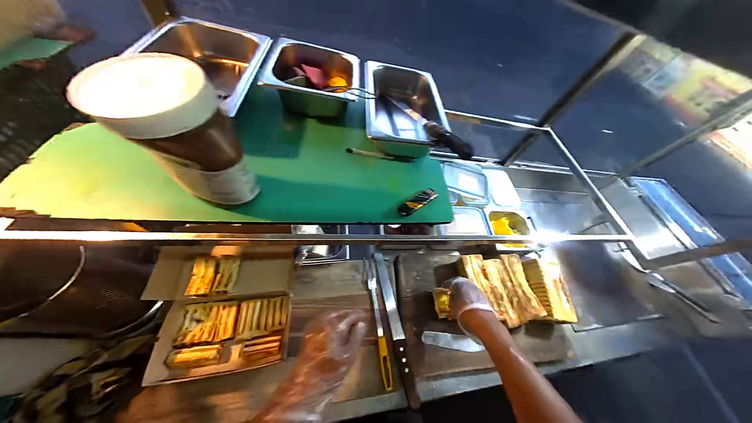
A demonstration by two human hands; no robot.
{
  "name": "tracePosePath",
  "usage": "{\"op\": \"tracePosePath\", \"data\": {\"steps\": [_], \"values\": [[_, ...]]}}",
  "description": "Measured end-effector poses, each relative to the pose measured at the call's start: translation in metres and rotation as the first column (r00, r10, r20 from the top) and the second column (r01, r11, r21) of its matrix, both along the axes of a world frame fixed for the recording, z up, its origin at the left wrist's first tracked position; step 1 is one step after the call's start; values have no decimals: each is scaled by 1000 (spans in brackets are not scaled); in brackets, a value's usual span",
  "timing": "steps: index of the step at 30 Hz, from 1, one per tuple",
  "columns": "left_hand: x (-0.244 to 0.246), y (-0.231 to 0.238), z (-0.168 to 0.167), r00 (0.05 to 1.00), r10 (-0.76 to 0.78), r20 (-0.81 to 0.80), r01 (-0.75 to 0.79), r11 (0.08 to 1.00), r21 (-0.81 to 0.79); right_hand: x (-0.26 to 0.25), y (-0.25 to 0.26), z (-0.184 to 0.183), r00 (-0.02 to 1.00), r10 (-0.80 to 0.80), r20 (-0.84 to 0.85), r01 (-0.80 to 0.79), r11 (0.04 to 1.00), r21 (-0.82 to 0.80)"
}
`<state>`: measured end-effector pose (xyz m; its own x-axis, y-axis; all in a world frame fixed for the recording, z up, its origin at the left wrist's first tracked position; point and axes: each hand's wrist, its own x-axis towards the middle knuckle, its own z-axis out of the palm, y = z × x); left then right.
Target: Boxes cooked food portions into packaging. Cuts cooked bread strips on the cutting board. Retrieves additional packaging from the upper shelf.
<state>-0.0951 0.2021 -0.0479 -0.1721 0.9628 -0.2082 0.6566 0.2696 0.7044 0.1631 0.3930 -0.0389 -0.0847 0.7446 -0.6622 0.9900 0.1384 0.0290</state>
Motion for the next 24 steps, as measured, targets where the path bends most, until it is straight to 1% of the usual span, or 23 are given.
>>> {"op": "tracePosePath", "data": {"steps": [2,4,5,6,8,9,11,12,14,16,17,18,19,20,21,22,23,24], "values": [[56,59,-7,981,-140,130,149,987,-62,8,13,-6,994,94,58,-88,992,-92],[106,115,-22,957,-224,184,257,949,-184,5,15,-12,992,113,62,-103,984,-145],[127,137,-31,951,-274,144,303,919,-253,4,14,-14,993,101,55,-91,984,-155],[145,156,-39,942,-328,71,333,893,-302,4,13,-16,995,92,39,-85,984,-153],[169,175,-48,909,-410,-79,345,844,-410,8,9,-23,997,77,-8,-77,988,-133],[175,178,-52,889,-440,-130,344,827,-444,12,6,-26,997,68,-32,-71,990,-121],[175,181,-58,867,-476,-145,376,818,-435,24,4,-31,989,68,-131,-79,994,-75],[170,181,-61,871,-480,-103,408,824,-394,32,5,-33,976,66,-209,-79,995,-53],[153,179,-62,900,-432,57,426,844,-326,44,9,-28,936,55,-349,-77,996,-49],[133,165,-47,924,-329,197,376,875,-303,50,8,-13,894,47,-445,-84,994,-64],[121,154,-36,926,-274,260,345,892,-291,50,6,-5,855,24,-519,-74,994,-76],[107,142,-25,910,-218,354,318,913,-256,49,4,2,780,-37,-624,-47,992,-118],[92,127,-16,863,-160,479,286,937,-202,47,0,5,654,-137,-744,-12,982,-191],[75,109,-8,785,-109,610,256,953,-160,41,-8,6,472,-290,-832,15,947,-321],[58,89,1,687,-56,725,218,967,-132,32,-18,5,256,-466,-847,-3,876,-483],[41,69,11,589,-10,808,178,977,-117,19,-29,1,72,-612,-788,-59,786,-615],[26,47,21,525,33,851,117,987,-110,2,-43,-4,-37,-705,-708,-128,706,-697],[11,24,28,492,80,867,46,992,-117,-18,-58,-7,-74,-762,-643,-182,644,-743]]}}
